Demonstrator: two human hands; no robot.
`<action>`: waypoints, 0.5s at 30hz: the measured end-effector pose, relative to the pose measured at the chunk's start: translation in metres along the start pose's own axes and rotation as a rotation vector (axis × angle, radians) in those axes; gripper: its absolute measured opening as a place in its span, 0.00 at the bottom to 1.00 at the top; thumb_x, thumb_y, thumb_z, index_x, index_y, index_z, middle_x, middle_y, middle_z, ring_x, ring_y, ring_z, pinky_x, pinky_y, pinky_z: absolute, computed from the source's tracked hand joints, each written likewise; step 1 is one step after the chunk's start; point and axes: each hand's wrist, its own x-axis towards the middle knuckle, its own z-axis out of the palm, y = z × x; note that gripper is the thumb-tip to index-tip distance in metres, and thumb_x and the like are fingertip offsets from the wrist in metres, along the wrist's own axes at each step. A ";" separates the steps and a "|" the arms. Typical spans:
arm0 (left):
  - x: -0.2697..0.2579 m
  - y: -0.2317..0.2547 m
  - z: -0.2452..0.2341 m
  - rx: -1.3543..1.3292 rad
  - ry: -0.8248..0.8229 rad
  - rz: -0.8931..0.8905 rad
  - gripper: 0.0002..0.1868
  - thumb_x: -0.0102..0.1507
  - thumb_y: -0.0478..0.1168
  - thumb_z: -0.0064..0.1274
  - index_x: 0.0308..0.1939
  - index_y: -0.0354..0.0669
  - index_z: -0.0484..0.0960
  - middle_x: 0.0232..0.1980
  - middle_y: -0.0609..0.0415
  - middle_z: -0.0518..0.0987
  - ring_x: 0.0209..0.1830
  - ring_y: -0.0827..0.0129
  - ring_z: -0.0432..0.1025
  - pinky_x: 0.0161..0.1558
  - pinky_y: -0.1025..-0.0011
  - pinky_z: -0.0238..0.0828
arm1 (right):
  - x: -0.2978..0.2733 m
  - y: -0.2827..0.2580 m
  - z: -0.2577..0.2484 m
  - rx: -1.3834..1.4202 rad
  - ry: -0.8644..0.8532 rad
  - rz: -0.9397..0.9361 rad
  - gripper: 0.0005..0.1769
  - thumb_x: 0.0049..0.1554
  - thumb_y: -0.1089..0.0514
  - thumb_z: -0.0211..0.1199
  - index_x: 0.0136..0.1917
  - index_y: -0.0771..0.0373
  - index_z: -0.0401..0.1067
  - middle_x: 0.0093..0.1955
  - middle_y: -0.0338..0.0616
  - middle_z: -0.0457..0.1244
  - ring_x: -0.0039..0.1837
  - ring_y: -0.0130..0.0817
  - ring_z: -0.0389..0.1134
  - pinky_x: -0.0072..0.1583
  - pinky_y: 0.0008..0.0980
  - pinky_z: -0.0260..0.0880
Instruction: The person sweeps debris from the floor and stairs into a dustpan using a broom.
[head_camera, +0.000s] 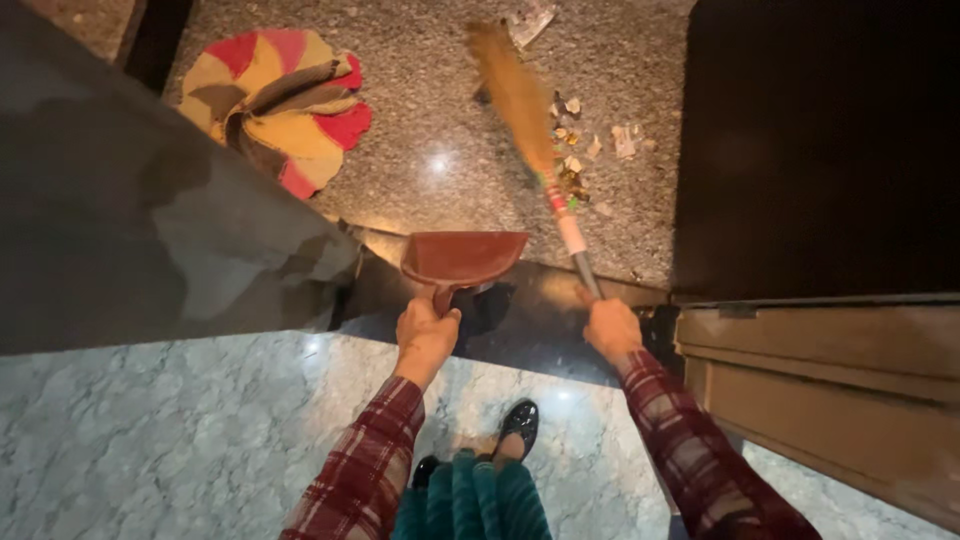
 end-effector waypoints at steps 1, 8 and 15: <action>0.002 0.007 0.003 -0.020 0.010 0.021 0.24 0.55 0.45 0.64 0.54 0.46 0.81 0.48 0.36 0.83 0.54 0.42 0.76 0.56 0.53 0.71 | -0.004 0.002 -0.002 -0.013 -0.011 -0.042 0.42 0.51 0.60 0.65 0.76 0.33 0.62 0.48 0.56 0.70 0.52 0.54 0.73 0.53 0.50 0.75; 0.011 0.048 0.019 -0.073 -0.060 -0.016 0.26 0.54 0.44 0.61 0.57 0.50 0.80 0.49 0.40 0.84 0.54 0.45 0.77 0.56 0.55 0.71 | -0.005 0.055 0.055 -0.149 -0.102 -0.235 0.26 0.63 0.58 0.56 0.70 0.31 0.70 0.50 0.52 0.70 0.51 0.50 0.74 0.52 0.50 0.77; 0.022 0.065 0.037 0.006 -0.077 -0.041 0.28 0.55 0.45 0.62 0.60 0.51 0.79 0.50 0.38 0.83 0.56 0.44 0.75 0.56 0.54 0.70 | 0.020 0.139 0.038 -0.106 -0.128 -0.016 0.36 0.54 0.59 0.60 0.71 0.25 0.66 0.51 0.50 0.70 0.55 0.50 0.74 0.57 0.49 0.75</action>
